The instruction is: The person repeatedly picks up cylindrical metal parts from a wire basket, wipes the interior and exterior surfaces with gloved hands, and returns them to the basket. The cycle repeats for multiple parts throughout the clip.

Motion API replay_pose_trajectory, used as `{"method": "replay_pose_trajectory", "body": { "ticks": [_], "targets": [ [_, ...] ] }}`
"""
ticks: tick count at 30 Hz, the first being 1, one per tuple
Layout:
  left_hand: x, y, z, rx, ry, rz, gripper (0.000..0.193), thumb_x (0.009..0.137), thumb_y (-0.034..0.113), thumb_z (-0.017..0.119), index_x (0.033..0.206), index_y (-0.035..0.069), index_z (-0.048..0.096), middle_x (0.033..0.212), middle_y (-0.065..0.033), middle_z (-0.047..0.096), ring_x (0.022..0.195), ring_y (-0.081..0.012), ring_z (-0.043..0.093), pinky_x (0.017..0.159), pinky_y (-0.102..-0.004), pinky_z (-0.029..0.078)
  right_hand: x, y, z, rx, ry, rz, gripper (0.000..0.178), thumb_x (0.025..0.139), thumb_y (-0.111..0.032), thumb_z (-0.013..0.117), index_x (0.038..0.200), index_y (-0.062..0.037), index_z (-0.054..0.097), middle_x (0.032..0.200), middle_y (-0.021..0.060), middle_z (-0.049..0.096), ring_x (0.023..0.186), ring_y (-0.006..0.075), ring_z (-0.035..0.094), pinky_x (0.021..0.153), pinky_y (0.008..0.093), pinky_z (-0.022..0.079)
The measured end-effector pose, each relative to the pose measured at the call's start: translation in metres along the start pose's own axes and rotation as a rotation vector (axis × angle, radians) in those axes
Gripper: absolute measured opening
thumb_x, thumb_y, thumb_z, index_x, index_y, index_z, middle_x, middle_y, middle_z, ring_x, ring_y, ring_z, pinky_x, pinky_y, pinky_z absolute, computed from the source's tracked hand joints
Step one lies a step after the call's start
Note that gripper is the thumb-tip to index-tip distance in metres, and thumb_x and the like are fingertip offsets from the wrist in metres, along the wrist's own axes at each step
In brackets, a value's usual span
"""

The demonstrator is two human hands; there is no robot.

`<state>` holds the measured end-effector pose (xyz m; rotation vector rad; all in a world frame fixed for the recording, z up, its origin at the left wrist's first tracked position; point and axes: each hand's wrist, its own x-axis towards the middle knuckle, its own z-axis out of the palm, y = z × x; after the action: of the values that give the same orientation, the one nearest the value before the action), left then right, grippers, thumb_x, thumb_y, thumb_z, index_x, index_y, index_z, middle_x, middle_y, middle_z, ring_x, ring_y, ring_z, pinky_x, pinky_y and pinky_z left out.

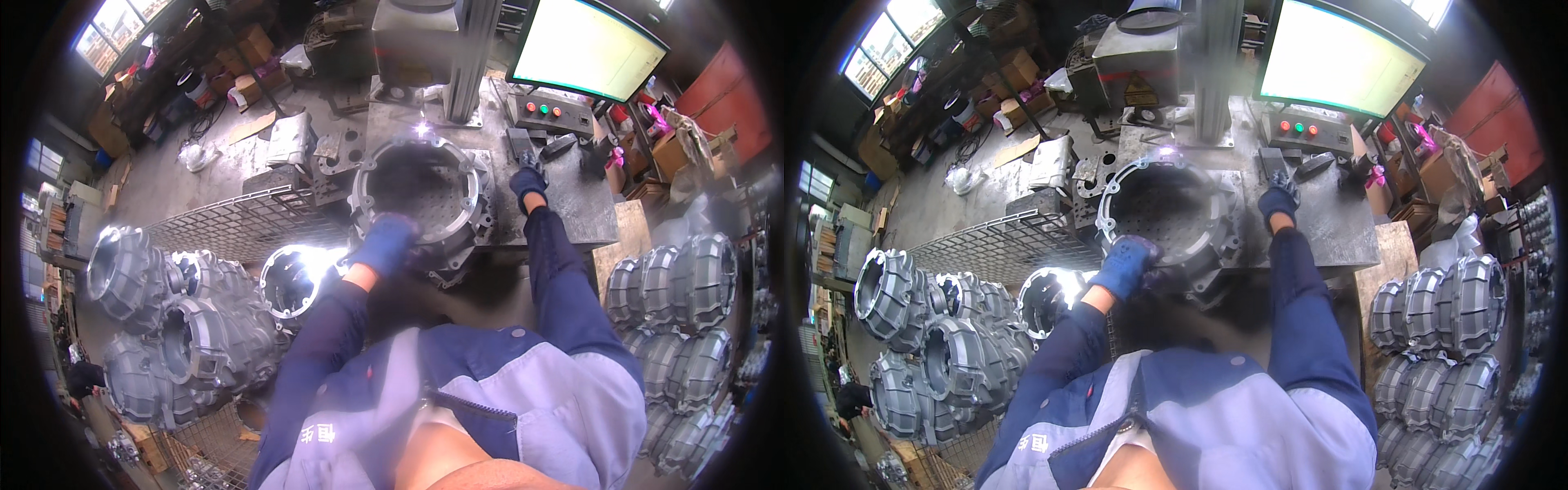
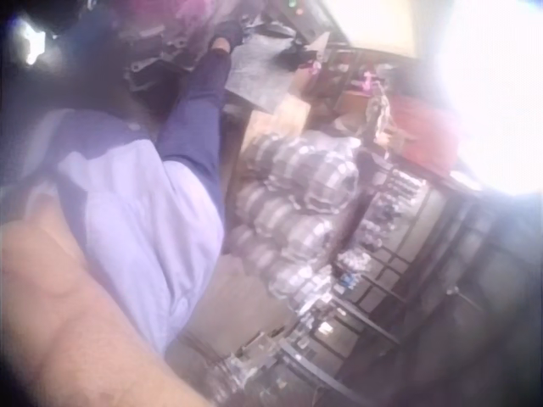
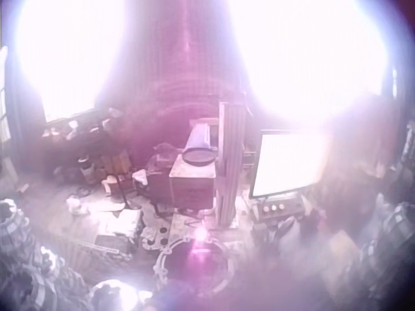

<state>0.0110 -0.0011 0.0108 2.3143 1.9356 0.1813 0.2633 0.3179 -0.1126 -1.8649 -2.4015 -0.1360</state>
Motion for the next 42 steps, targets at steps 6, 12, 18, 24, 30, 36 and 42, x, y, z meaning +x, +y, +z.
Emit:
{"method": "replay_pose_trajectory", "body": {
  "ticks": [6, 12, 18, 24, 30, 36, 42],
  "targets": [
    [-0.001, 0.0, 0.001, -0.006, 0.034, 0.011, 0.018, 0.071, 0.025, 0.079, 0.079, 0.01, 0.075, 0.079, -0.0151, 0.072, 0.08, -0.0345, 0.072, 0.072, -0.0455, 0.055, -0.148, -0.031, -0.029, 0.439, 0.203, 0.158, 0.028, 0.098, -0.031, 0.055, 0.107, -0.0092, 0.07, 0.099, 0.0219, 0.071, 0.091, 0.0443, 0.067, 0.078, 0.0508, 0.054],
    [0.0, -0.003, 0.008, -0.002, 0.048, 0.011, 0.025, 0.07, 0.03, 0.081, 0.081, 0.009, 0.073, 0.08, -0.017, 0.07, 0.081, -0.0368, 0.07, 0.074, -0.0471, 0.054, -0.318, -0.029, 0.009, 0.733, -0.369, 0.134, 0.034, 0.092, -0.039, 0.067, 0.107, -0.0086, 0.073, 0.101, 0.0217, 0.072, 0.09, 0.0407, 0.069, 0.078, 0.0466, 0.054],
    [-0.001, -0.009, 0.02, -0.008, 0.109, 0.056, 0.036, 0.076, 0.042, 0.079, 0.081, 0.008, 0.067, 0.079, -0.0186, 0.065, 0.083, -0.0414, 0.065, 0.074, -0.0503, 0.05, -0.321, -0.024, 0.041, 0.755, -0.552, -0.295, 0.049, 0.097, -0.051, 0.057, 0.109, -0.0063, 0.072, 0.103, 0.0182, 0.072, 0.086, 0.0346, 0.069, 0.079, 0.0432, 0.053],
    [-0.004, -0.011, 0.022, -0.125, 0.371, 0.175, 0.016, 0.076, 0.02, 0.073, 0.074, 0.007, 0.063, 0.078, -0.0232, 0.062, 0.079, -0.0451, 0.061, 0.069, -0.0521, 0.046, -0.291, -0.047, -0.025, 1.234, -0.517, -0.419, 0.042, 0.098, -0.044, 0.062, 0.107, -0.0042, 0.072, 0.096, 0.0158, 0.072, 0.081, 0.0295, 0.07, 0.073, 0.043, 0.055],
    [0.004, -0.015, 0.027, -0.05, 0.207, 0.106, 0.036, 0.077, 0.038, 0.082, 0.083, 0.006, 0.066, 0.08, -0.0199, 0.062, 0.08, -0.0437, 0.059, 0.073, -0.0508, 0.047, -0.297, -0.073, -0.061, 1.484, -0.656, 0.175, 0.047, 0.1, -0.044, 0.059, 0.114, -0.0023, 0.074, 0.098, 0.0158, 0.075, 0.085, 0.0278, 0.073, 0.074, 0.0439, 0.059],
    [0.004, -0.024, 0.045, 0.049, 0.2, 0.068, 0.034, 0.073, 0.037, 0.083, 0.083, 0.007, 0.073, 0.079, -0.0196, 0.067, 0.079, -0.0412, 0.065, 0.072, -0.0512, 0.05, -0.292, -0.081, -0.025, 0.901, -0.546, -0.251, 0.037, 0.097, -0.034, 0.064, 0.122, -0.0071, 0.069, 0.114, 0.0126, 0.073, 0.099, 0.0273, 0.073, 0.083, 0.0409, 0.061],
    [0.006, -0.019, 0.04, 0.006, 0.206, 0.116, 0.03, 0.068, 0.024, 0.083, 0.083, 0.005, 0.066, 0.085, -0.0182, 0.066, 0.084, -0.0389, 0.064, 0.075, -0.0487, 0.05, -0.284, -0.083, -0.035, 0.833, -0.616, -0.096, 0.036, 0.084, -0.016, 0.071, 0.12, -0.0105, 0.07, 0.114, 0.0169, 0.072, 0.102, 0.0363, 0.071, 0.085, 0.0439, 0.06]
  ]
}}
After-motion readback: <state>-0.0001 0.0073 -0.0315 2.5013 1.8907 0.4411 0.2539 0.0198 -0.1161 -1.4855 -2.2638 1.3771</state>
